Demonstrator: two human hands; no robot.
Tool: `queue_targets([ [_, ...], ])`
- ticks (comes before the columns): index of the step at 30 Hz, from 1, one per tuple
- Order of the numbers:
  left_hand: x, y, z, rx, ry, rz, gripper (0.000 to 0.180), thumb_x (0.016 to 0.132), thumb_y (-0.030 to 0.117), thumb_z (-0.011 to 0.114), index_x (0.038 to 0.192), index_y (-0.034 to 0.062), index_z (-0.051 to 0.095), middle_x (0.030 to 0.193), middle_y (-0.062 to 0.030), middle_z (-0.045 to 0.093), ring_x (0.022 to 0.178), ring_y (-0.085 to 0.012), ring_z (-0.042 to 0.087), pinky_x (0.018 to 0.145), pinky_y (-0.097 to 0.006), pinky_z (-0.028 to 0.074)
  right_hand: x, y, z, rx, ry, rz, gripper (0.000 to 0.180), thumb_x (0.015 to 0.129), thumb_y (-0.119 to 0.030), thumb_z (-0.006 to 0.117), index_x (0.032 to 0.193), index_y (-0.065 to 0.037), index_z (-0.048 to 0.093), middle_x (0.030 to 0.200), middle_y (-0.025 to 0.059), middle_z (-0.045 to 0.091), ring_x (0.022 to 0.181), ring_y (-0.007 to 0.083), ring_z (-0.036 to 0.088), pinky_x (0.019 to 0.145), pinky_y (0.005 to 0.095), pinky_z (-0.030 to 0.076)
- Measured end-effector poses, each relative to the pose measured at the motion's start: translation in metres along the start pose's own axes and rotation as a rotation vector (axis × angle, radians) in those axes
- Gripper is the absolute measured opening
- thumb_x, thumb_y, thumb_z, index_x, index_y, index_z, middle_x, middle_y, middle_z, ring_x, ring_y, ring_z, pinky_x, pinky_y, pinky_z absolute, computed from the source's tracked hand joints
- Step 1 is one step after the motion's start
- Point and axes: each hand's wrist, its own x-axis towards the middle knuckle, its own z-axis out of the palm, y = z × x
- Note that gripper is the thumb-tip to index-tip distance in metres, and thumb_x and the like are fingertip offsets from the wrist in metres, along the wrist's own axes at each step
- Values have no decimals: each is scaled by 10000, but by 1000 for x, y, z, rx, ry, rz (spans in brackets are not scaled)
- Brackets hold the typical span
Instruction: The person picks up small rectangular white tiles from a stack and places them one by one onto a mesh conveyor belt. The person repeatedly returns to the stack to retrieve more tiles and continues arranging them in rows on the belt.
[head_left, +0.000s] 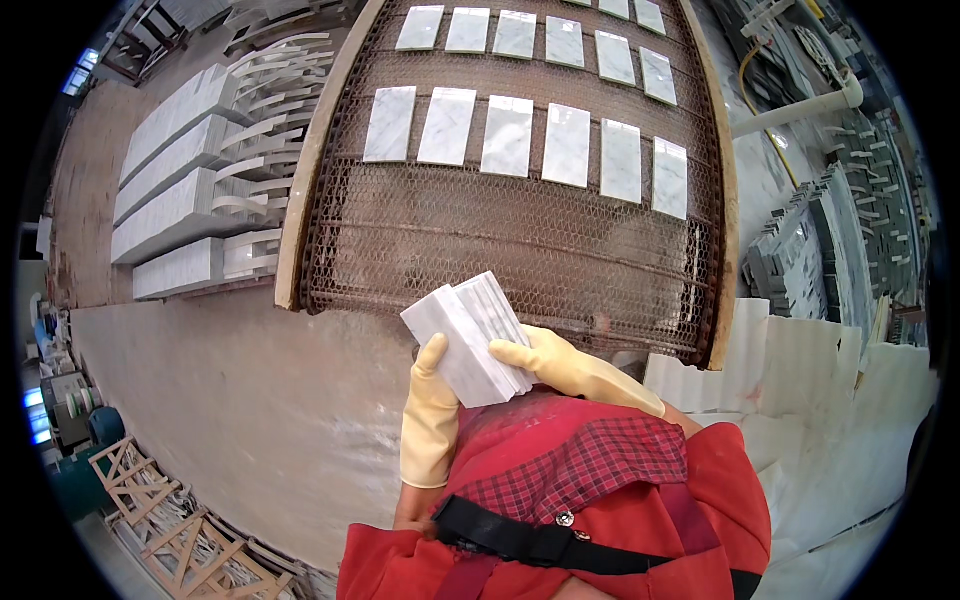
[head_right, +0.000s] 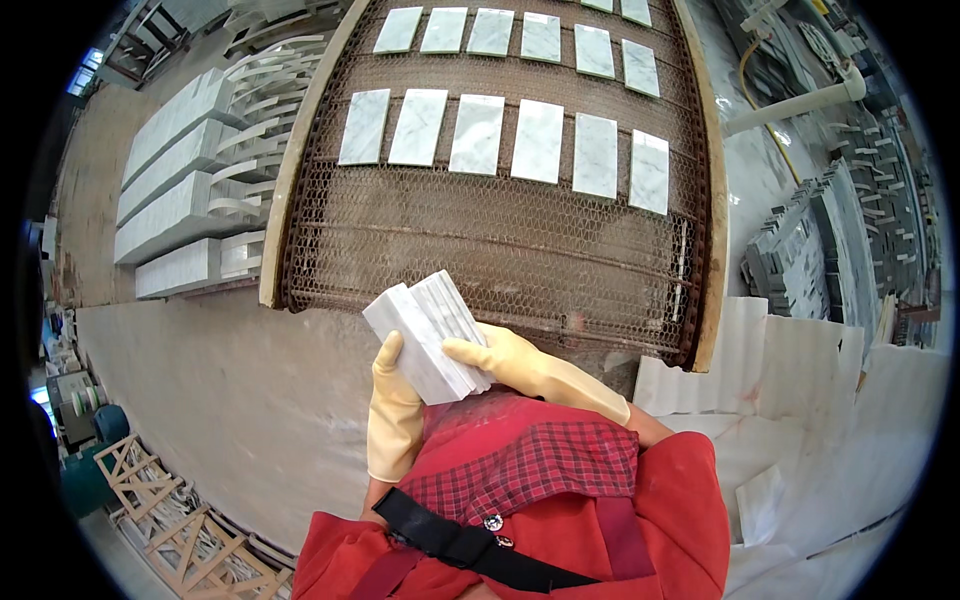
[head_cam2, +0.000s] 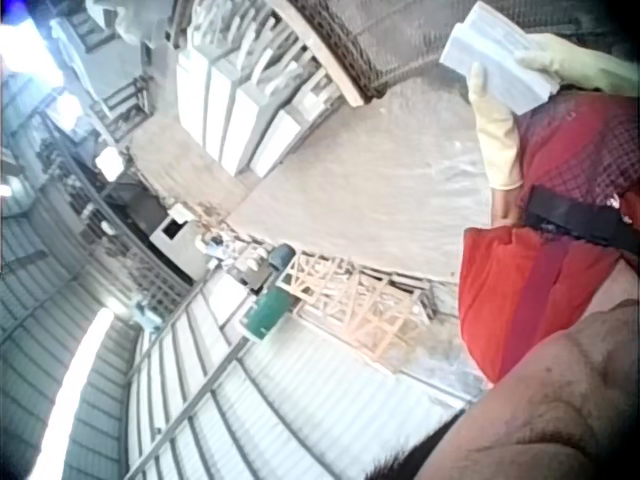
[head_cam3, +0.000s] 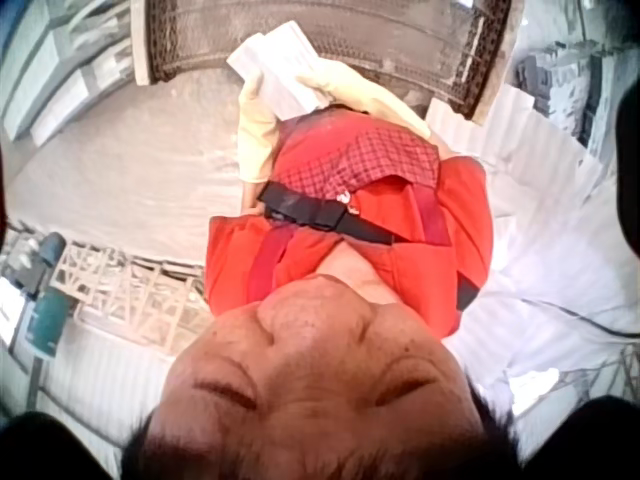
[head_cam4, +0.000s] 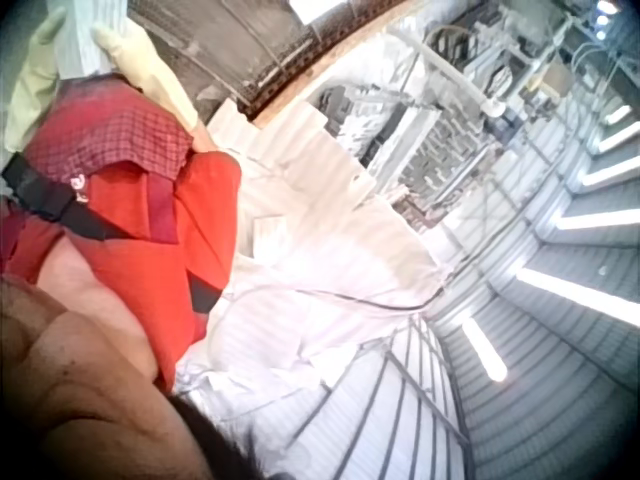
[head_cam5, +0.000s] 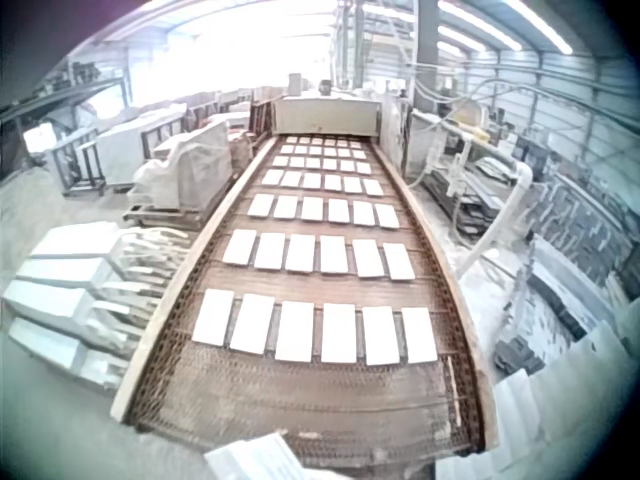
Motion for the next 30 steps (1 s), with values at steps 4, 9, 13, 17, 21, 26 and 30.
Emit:
queue_targets([
  [4,-15,11,10,-34,55,-49,856,922,552,748,1553,25,513,1462,-160,651,1319,-323,639,1175,-465,468,1,3,8,-120,117,15,610,1059,-423,677,1480,8,581,1371,121,680,1238,198,634,1088,369,486],
  [9,-23,15,-18,-152,85,26,819,951,548,718,1578,73,492,1484,-144,634,1328,-345,624,1172,-516,465,6,1,20,-140,275,-37,562,1058,-405,681,1422,19,623,1303,125,711,1163,187,662,1041,354,512],
  [13,-39,22,-53,-185,162,120,811,940,543,725,1572,89,496,1457,-153,639,1309,-371,627,1150,-558,480,33,5,22,-23,357,-102,557,1051,-376,699,1392,58,622,1276,125,719,1115,192,687,1001,351,538],
  [17,-60,28,-111,-280,93,160,770,931,434,763,1555,62,508,1443,-172,650,1310,-381,635,1141,-579,494,77,-3,38,45,322,-148,594,1061,-407,679,1421,61,603,1295,131,714,1146,199,683,1032,361,524],
  [21,-84,34,-142,-301,58,216,759,901,374,797,1531,40,534,1414,-175,673,1292,-379,653,1142,-577,498,126,-16,72,-59,312,-177,700,1086,-552,572,1443,49,600,1325,130,698,1177,195,657,1069,357,486],
  [26,-108,48,-160,-313,55,249,776,873,374,814,1519,41,545,1403,-177,680,1285,-386,657,1141,-578,498,188,-11,112,11,370,-280,798,1077,-627,543,1468,68,580,1378,133,672,1240,198,612,1122,360,433],
  [30,-123,62,-178,-356,92,282,784,861,359,820,1521,41,541,1401,-185,680,1287,-401,653,1139,-586,501,215,-13,143,6,452,-321,837,1075,-638,540,1510,76,545,1458,147,633,1319,218,575,1166,366,394],
])
